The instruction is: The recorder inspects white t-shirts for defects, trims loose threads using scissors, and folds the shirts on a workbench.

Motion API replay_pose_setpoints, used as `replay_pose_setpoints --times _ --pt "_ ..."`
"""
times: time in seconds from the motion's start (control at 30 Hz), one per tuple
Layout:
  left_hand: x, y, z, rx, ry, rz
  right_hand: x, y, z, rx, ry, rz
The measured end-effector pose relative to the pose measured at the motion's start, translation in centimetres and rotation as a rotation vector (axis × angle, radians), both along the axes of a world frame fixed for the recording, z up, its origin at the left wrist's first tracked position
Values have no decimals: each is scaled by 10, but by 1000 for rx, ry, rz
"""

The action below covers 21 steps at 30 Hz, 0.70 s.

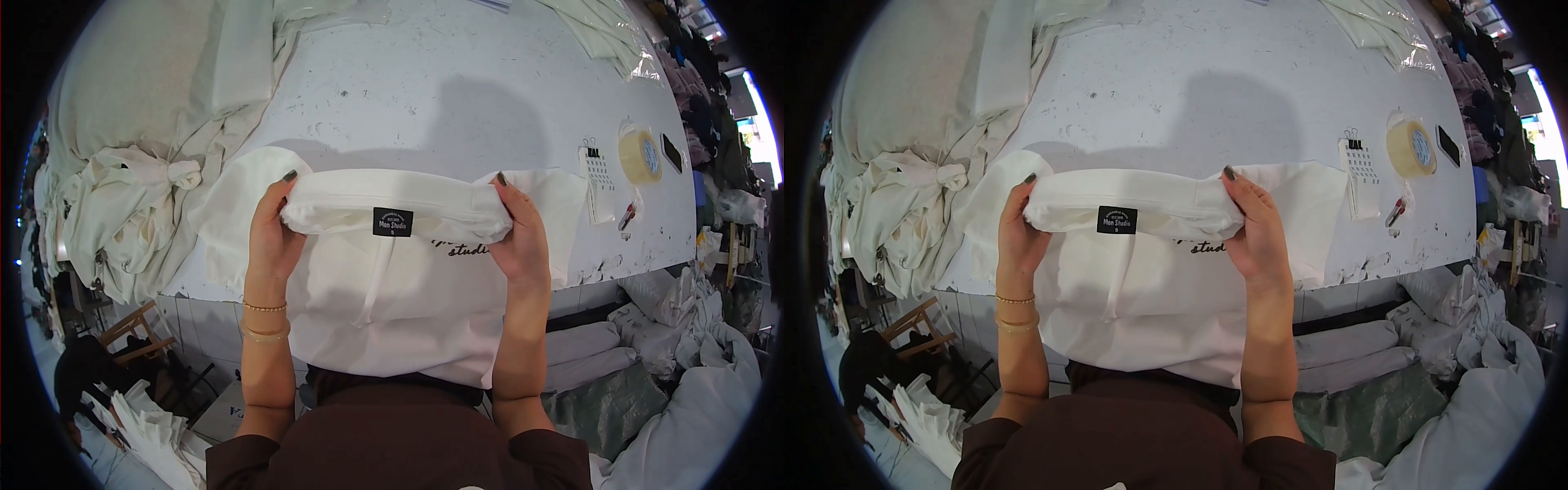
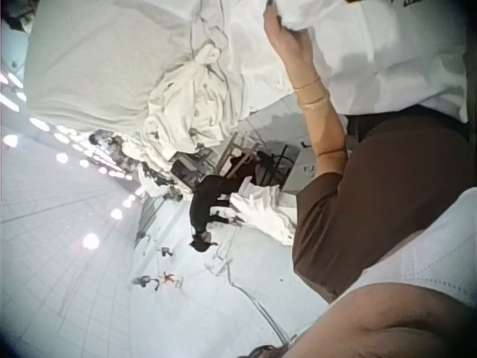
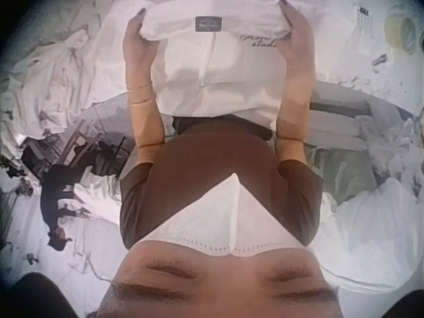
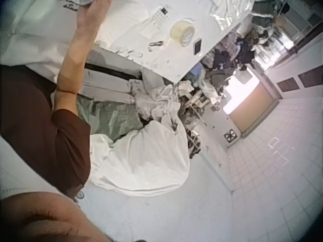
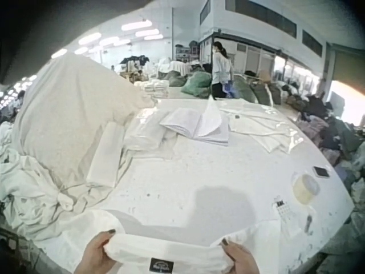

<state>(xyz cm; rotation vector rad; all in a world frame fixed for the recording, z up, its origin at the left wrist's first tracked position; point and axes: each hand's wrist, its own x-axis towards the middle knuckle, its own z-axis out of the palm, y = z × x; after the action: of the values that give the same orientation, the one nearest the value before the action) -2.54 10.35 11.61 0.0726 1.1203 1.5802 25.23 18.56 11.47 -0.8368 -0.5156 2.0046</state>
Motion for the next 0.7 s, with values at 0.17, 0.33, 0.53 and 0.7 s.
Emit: replay_pose_setpoints --times 0.17,0.33,0.53,0.7 --pt "-7 10 -2 -122 382 -240 -8 -4 3 -46 -35 92" --pt "34 18 11 -3 1308 23 -12 -6 2 -83 -17 108" --pt "78 31 35 540 1486 -498 -12 -8 5 -73 6 108" --pt "82 37 31 545 1513 -614 -11 -9 11 -51 40 146"
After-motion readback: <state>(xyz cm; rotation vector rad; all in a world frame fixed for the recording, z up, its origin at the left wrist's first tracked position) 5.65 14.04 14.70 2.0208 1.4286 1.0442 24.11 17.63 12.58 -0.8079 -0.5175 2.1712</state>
